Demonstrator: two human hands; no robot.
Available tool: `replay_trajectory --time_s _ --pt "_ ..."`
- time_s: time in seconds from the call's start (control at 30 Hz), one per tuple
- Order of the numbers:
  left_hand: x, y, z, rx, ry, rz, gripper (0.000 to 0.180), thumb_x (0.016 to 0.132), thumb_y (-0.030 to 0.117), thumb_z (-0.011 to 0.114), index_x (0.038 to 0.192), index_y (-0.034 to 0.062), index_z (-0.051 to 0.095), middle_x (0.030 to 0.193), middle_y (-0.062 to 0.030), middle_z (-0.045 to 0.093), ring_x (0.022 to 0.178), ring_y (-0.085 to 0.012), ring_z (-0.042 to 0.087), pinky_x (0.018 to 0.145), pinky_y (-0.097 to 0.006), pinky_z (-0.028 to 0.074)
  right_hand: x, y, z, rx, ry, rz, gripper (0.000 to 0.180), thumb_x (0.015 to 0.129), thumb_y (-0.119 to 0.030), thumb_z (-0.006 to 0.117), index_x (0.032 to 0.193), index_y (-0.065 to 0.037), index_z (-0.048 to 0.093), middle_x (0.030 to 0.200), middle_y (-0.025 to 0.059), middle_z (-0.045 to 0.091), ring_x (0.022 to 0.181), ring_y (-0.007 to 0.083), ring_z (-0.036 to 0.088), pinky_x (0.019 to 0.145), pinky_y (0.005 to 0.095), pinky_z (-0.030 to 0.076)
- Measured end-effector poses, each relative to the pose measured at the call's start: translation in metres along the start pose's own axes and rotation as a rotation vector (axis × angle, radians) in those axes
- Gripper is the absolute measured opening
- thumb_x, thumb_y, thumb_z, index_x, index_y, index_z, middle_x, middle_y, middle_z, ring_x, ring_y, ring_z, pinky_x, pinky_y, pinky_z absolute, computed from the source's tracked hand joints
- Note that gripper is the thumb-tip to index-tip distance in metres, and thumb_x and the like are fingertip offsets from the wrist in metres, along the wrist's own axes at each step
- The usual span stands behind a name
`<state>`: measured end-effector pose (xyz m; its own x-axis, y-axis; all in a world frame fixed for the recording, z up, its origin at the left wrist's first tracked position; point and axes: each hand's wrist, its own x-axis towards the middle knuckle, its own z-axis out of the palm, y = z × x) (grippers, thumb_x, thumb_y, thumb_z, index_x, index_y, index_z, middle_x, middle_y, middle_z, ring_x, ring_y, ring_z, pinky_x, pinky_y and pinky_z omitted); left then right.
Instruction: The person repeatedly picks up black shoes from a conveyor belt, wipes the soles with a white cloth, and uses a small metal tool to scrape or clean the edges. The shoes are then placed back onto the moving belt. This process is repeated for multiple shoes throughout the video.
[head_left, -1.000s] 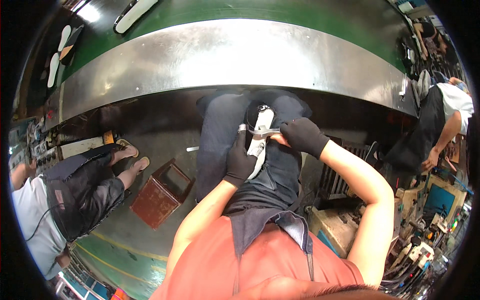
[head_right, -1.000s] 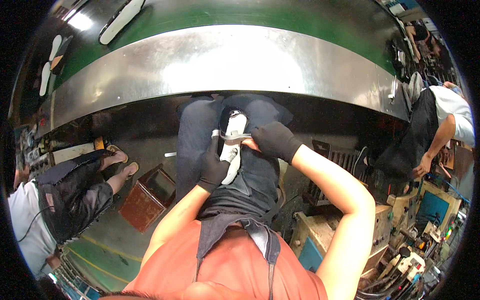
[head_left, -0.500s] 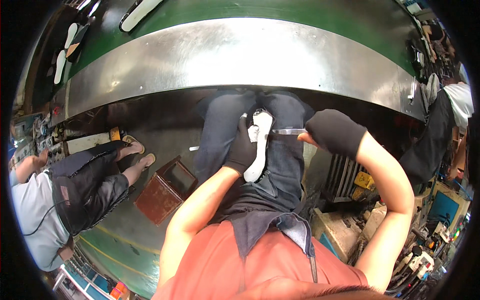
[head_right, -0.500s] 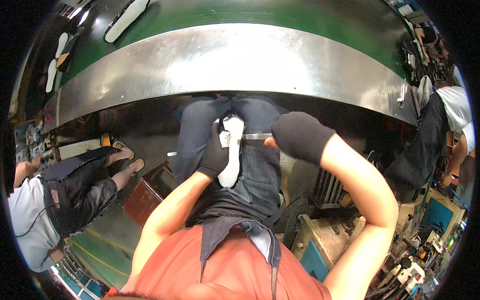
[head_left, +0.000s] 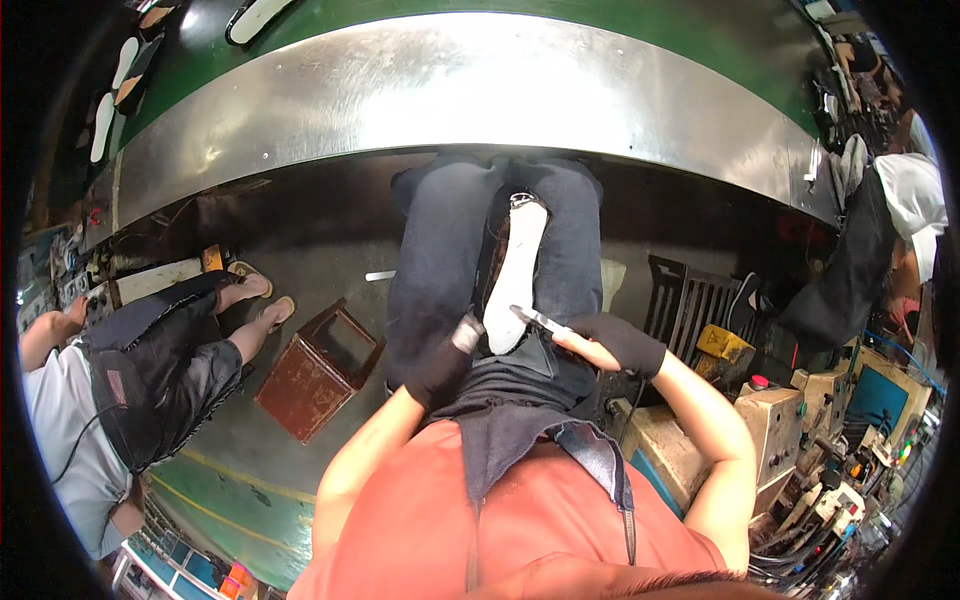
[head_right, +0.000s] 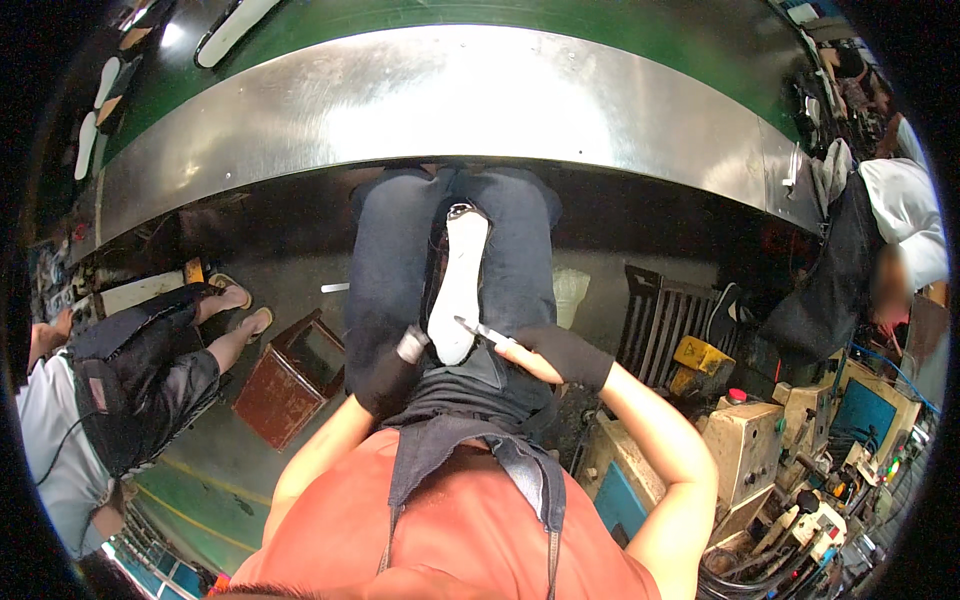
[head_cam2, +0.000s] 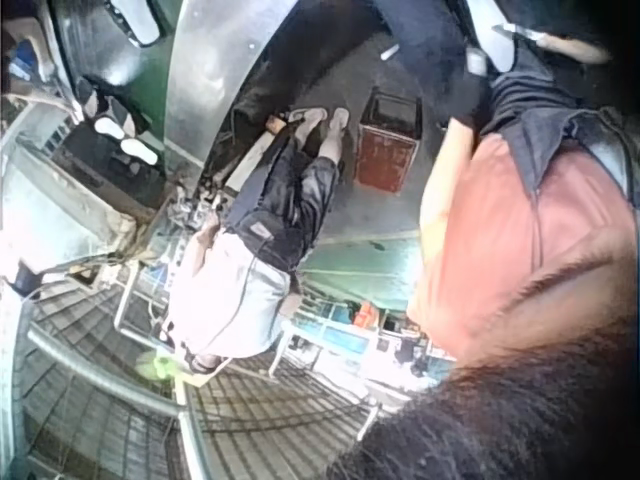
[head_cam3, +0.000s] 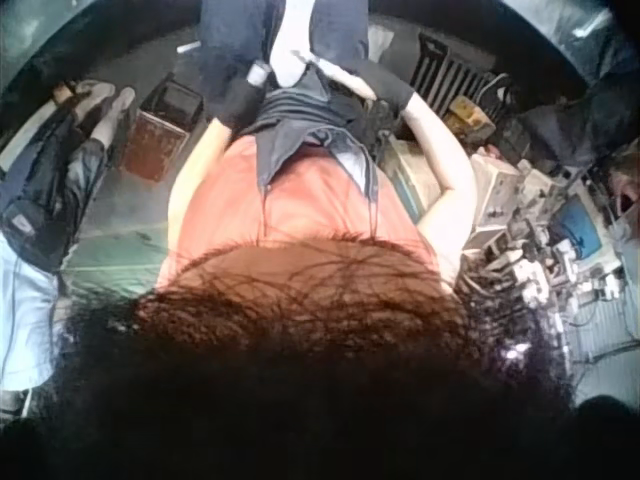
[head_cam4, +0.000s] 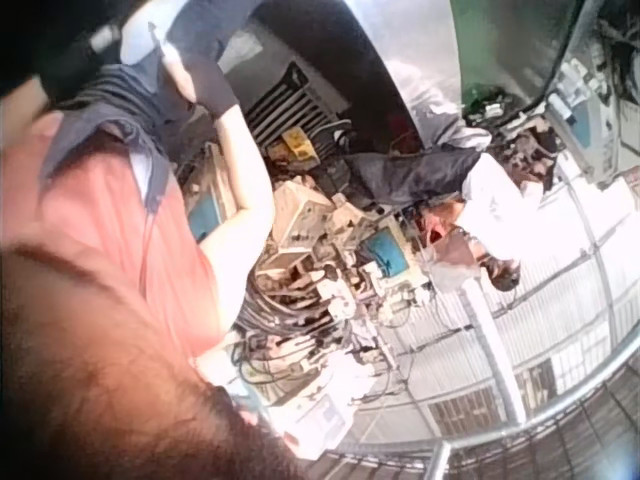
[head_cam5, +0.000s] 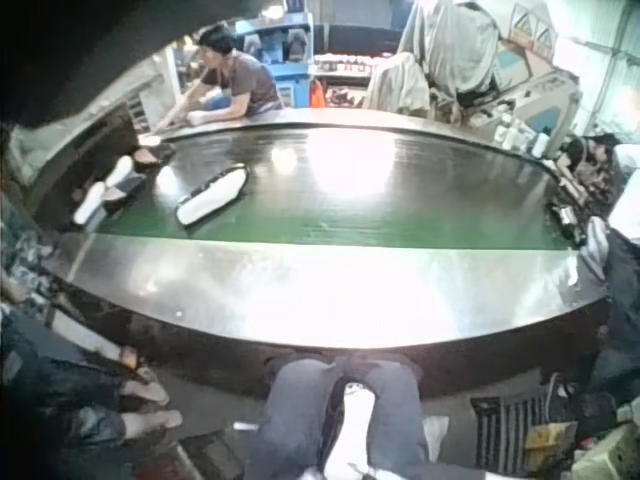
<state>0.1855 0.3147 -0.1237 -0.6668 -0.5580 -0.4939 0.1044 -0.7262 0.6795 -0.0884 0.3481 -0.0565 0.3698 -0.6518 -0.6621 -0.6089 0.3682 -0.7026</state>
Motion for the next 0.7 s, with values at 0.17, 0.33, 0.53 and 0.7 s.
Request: replay_trajectory --time_s 0.17,0.33,0.53,0.7 --pt "0.042 -0.041 -0.022 -0.561 -0.137 -0.179 0.066 0.103 0.053 0.027 0.142 0.0012 0.039 0.14 -0.0106 0.048 0.127 -0.0206 0.047 0.108 -0.033 0.036 0.022 -0.036 0.001 -0.243 -0.1 -0.043 0.051 0.096 -0.047 0.049 0.095 0.0 0.067 0.087 0.0226 0.066 0.079 0.0348 0.066 0.069 0.0422 0.05" --pt "0.039 -0.06 -0.003 -0.287 0.202 0.139 0.063 0.099 0.055 0.04 0.132 0.0026 0.049 0.124 -0.0101 0.058 0.11 -0.0194 0.057 0.097 -0.034 0.045 0.016 -0.036 0.025 -0.547 0.167 -0.056 0.05 0.094 -0.046 0.052 0.078 0.0 0.063 0.075 0.0231 0.063 0.073 0.0394 0.064 0.061 0.0487 0.049" --pt "0.051 -0.083 -0.019 0.355 0.329 0.373 0.034 0.098 0.031 0.051 0.113 0.001 0.057 0.099 -0.0084 0.063 0.093 -0.015 0.06 0.085 -0.031 0.048 0.01 -0.02 0.002 -0.455 0.113 -0.155 0.05 0.094 -0.047 0.051 0.076 -0.003 0.065 0.071 0.0203 0.062 0.07 0.041 0.062 0.063 0.0476 0.048" --pt "0.049 -0.05 -0.014 0.472 0.286 0.275 0.038 0.092 0.026 0.061 0.116 -0.0029 0.058 0.111 -0.0155 0.065 0.099 -0.0218 0.063 0.088 -0.034 0.05 -0.006 -0.069 -0.031 -0.549 -0.032 -0.129 0.051 0.096 -0.048 0.047 0.084 -0.002 0.067 0.077 0.0217 0.064 0.072 0.0411 0.063 0.066 0.0476 0.05"
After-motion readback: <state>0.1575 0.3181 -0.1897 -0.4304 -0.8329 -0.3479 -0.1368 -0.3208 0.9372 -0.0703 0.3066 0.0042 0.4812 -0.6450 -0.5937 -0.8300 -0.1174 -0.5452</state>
